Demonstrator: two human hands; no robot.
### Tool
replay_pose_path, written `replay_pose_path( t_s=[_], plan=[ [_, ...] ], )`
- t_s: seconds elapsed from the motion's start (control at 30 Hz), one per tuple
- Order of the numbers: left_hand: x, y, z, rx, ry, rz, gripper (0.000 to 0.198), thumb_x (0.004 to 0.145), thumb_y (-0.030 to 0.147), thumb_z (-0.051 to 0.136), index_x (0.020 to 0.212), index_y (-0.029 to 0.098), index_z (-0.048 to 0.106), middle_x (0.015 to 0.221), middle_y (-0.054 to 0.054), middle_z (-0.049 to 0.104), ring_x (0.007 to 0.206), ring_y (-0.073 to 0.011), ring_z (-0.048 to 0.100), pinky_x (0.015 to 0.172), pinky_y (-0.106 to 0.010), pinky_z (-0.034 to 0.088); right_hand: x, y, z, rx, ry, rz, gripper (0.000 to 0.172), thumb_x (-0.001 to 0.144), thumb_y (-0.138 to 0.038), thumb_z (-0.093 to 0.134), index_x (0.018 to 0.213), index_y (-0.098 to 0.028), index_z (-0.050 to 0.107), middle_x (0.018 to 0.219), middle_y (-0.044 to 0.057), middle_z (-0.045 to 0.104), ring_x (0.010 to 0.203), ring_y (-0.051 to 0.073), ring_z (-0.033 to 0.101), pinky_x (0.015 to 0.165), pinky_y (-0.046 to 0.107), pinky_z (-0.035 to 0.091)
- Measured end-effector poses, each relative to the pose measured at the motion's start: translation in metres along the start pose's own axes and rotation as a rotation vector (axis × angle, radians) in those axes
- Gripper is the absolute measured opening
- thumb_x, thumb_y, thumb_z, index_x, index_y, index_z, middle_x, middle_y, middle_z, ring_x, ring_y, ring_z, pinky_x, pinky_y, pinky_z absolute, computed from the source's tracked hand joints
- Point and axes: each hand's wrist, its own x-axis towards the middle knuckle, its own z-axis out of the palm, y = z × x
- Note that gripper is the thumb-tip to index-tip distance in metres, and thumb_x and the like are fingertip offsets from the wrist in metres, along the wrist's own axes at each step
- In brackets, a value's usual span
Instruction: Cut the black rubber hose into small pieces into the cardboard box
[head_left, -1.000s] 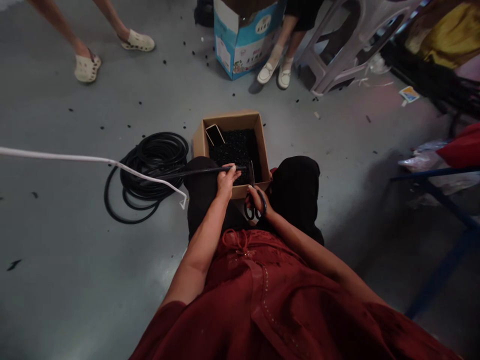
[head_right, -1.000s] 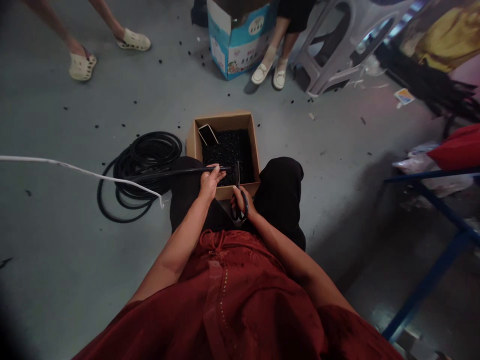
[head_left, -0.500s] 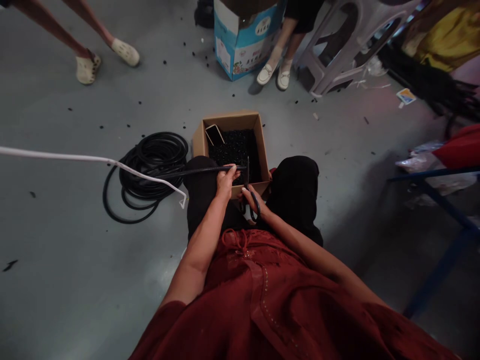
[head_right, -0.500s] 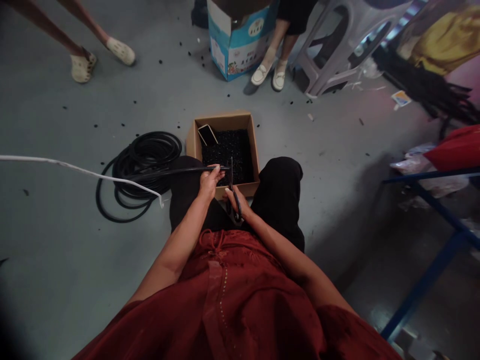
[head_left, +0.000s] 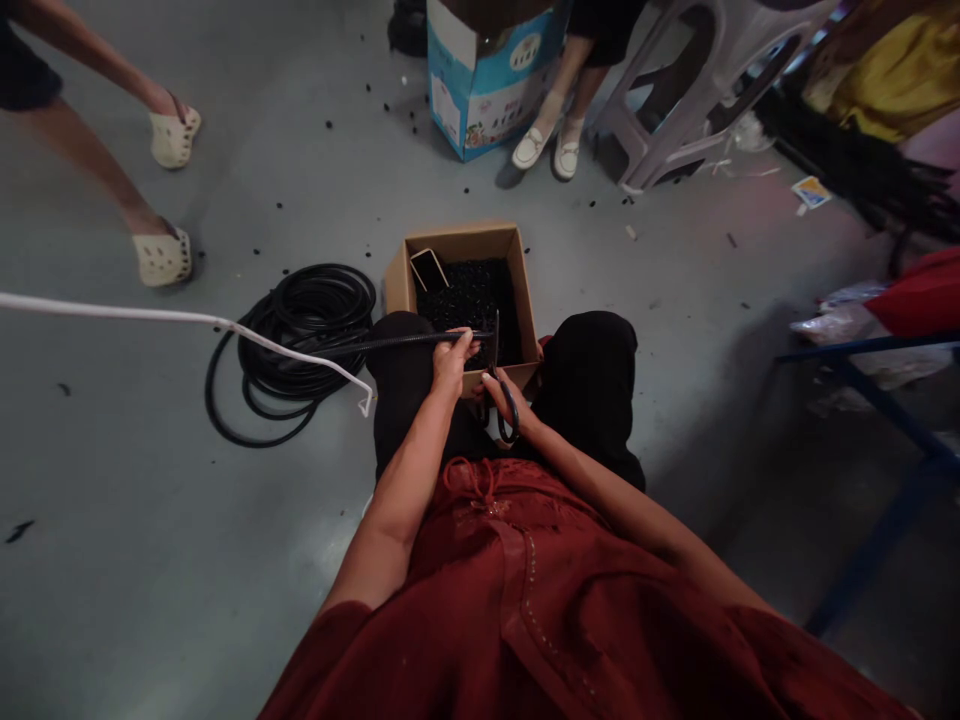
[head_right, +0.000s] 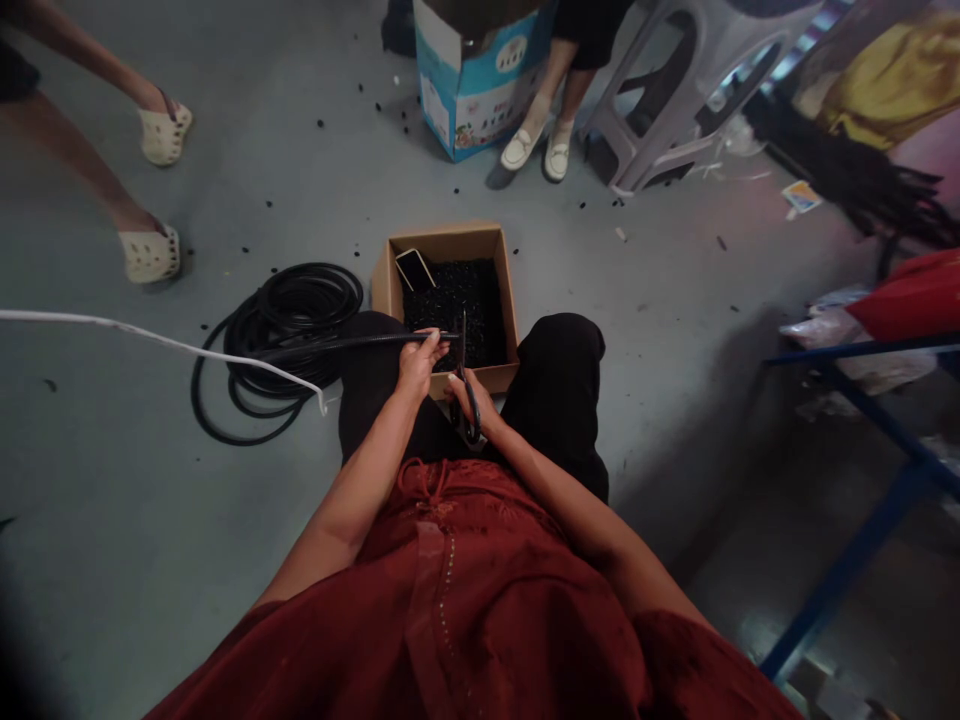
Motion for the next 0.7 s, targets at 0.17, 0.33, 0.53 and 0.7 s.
replay_pose_path(
  t_s=[0.17,0.33,0.53,0.7],
  plan=[
    [-0.0002,0.0002,0.0001,-0.015,-0.004,0.002,0.008,0.086,0.013,0.075,0.089,0.017,0.068,0.080,0.001,0.072,0.072,-0.0095,0.069,0.077,-0.023,0.055,0.0002,-0.0001,0.0001,-0.035,0.013,-0.004,0.051,0.091,-0.070,0.054,0.110,-0.023,0.056,0.091,0.002,0.072,0.081,0.019,0.071,0.081,0.034,0.053],
    [0.0003,0.0005,-0.0002,-0.009,-0.005,0.010,0.007,0.086,0.012,0.074,0.088,0.016,0.068,0.080,0.000,0.072,0.072,-0.0098,0.069,0.077,-0.023,0.055,0.0015,-0.0028,-0.0006,-0.082,0.001,0.014,0.045,0.094,-0.065,0.053,0.110,-0.024,0.056,0.091,0.002,0.073,0.081,0.019,0.071,0.082,0.035,0.053],
    [0.0007,-0.0006,-0.0006,0.043,0.021,0.026,0.013,0.082,0.017,0.080,0.088,0.017,0.069,0.081,0.001,0.072,0.073,-0.0103,0.069,0.081,-0.025,0.056,-0.0006,-0.0044,-0.0029,-0.092,-0.034,-0.026,0.047,0.093,-0.067,0.054,0.108,-0.023,0.056,0.094,0.005,0.072,0.085,0.021,0.070,0.085,0.036,0.054],
    [0.0026,-0.0027,-0.0017,0.063,0.030,0.050,0.014,0.081,0.019,0.082,0.087,0.017,0.069,0.081,0.001,0.071,0.074,-0.0108,0.069,0.084,-0.027,0.057,-0.0013,-0.0021,-0.0041,-0.074,-0.039,-0.009,0.050,0.091,-0.070,0.053,0.108,-0.023,0.054,0.097,0.004,0.070,0.086,0.020,0.068,0.086,0.036,0.053]
  ],
)
